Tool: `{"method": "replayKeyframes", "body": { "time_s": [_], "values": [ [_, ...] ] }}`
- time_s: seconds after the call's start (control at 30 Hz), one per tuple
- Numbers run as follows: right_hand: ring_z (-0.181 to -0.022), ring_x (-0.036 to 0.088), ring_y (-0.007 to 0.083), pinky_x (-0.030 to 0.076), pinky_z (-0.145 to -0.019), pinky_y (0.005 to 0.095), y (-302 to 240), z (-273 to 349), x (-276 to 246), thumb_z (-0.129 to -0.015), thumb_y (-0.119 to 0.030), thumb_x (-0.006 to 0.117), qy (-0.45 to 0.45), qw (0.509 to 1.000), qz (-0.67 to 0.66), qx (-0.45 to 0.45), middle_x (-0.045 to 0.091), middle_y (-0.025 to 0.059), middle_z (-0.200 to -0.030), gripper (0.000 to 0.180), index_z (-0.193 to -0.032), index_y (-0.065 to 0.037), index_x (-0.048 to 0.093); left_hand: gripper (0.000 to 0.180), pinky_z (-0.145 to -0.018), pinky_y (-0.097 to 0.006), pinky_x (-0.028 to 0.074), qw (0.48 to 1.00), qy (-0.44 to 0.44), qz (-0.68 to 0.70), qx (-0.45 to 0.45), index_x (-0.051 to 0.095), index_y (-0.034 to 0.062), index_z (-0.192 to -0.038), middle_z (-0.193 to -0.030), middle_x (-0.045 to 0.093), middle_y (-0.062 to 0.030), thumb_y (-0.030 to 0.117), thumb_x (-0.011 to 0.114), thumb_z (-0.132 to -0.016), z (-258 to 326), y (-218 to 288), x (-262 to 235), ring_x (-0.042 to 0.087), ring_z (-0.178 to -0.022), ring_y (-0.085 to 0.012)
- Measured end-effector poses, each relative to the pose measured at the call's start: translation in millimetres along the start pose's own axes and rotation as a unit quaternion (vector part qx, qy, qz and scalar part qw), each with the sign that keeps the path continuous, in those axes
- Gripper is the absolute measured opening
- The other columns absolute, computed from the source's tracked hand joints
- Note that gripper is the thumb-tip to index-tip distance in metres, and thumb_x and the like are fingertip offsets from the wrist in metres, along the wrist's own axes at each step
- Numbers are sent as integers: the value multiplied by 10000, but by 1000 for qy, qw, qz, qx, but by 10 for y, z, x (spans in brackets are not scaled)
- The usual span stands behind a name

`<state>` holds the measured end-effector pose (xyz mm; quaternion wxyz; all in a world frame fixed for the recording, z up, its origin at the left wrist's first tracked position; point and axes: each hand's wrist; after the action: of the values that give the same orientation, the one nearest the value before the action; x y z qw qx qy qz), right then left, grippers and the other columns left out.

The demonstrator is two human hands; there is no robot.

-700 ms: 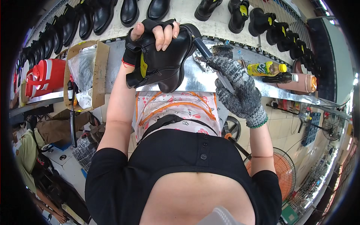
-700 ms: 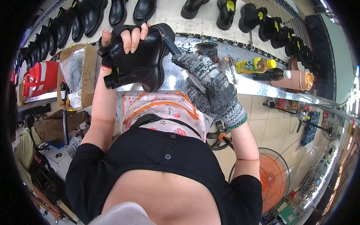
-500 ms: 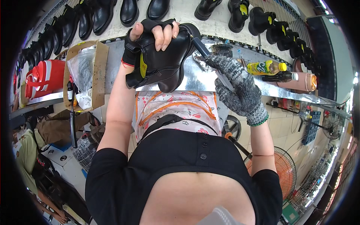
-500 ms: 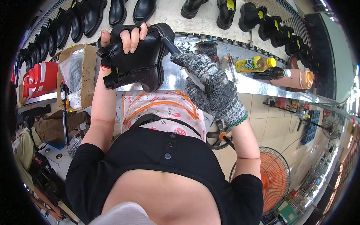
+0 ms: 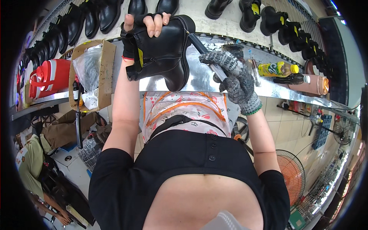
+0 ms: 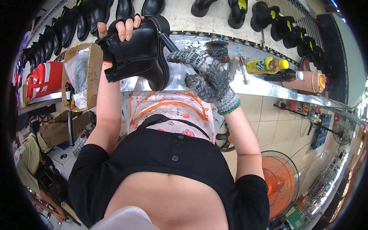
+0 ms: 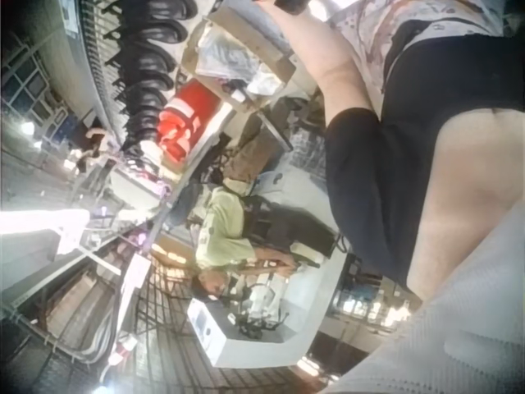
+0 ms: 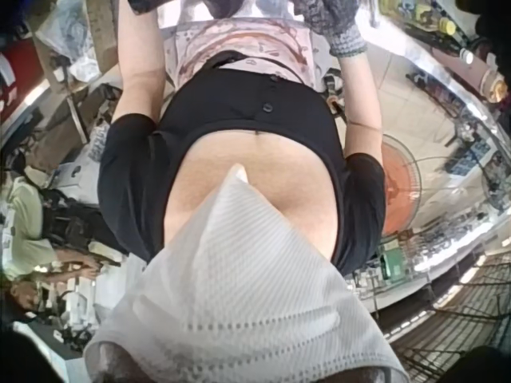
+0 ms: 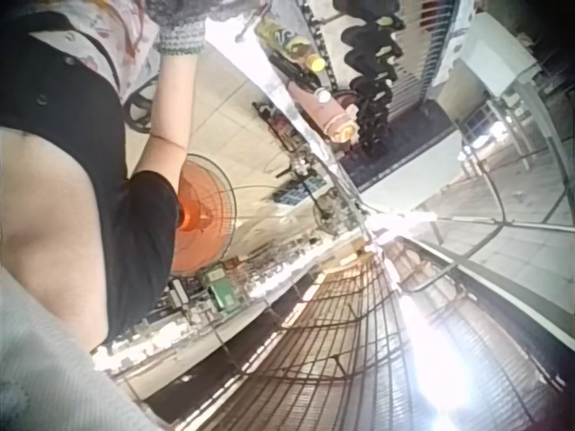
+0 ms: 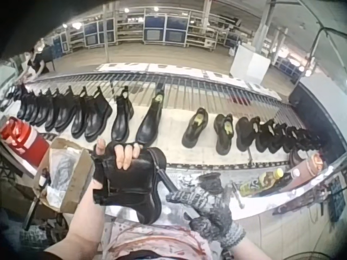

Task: The person repeatedly picks up black shoes from a conveyor belt and applies a substance to the surface using a brush. They handle the shoes one at a time, rotating them to cover different areas before placing them back on the belt. The process is repetitive and involves consistent hand movements.

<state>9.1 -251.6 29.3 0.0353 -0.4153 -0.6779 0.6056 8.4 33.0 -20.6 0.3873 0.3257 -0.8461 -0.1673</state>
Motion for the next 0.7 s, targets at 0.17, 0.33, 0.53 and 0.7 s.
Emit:
{"method": "replayKeyframes", "body": {
  "time_s": [0.17, 0.33, 0.53, 0.7],
  "values": [
    [-1032, 565, 333, 412, -928, 407, 227, -58, 258, -831, -370, 492, 19, 1000, 3, -5, 614, 152, -1085, 445, -1151, -83, 605, 713, -1039, -374, 194, 1000, -10, -20, 7, 539, 89, -627, -701, 506, -49, 625, 172, -921, 143, 71, -419, 408, -945, -220],
    [-960, 600, 317, 456, -870, 370, 412, -64, 487, -869, -368, 453, 39, 998, -12, -43, 628, 144, -1069, 434, -1158, -80, 603, 712, -1038, -385, 202, 999, 35, 19, 19, 551, 77, -642, -724, 493, -56, 637, 205, -913, 236, 147, -547, 409, -956, -228],
    [-950, 617, 247, 468, -836, 328, 496, -31, 633, -875, -300, 423, 5, 1000, 2, -6, 636, 123, -1083, 407, -1141, -50, 603, 665, -1052, -396, 142, 999, -23, 25, -1, 569, 126, -676, -776, 517, -10, 661, 240, -892, 337, 283, -829, 378, -1001, -206],
    [-1018, 611, 228, 447, -902, 322, 591, 4, 646, -771, -149, 554, -33, 996, -41, 76, 639, 121, -1095, 396, -1154, -56, 596, 665, -1065, -405, 132, 1000, -11, 29, -4, 585, 119, -709, -821, 522, -18, 670, 257, -887, 440, 320, -966, 369, -1032, -211]
  ]
}}
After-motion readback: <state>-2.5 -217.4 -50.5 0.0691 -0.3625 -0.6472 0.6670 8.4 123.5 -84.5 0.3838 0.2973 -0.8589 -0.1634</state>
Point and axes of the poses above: each hand's wrist, its own z-axis away from the middle knuckle, its own x-axis out of the palm, y = z × x
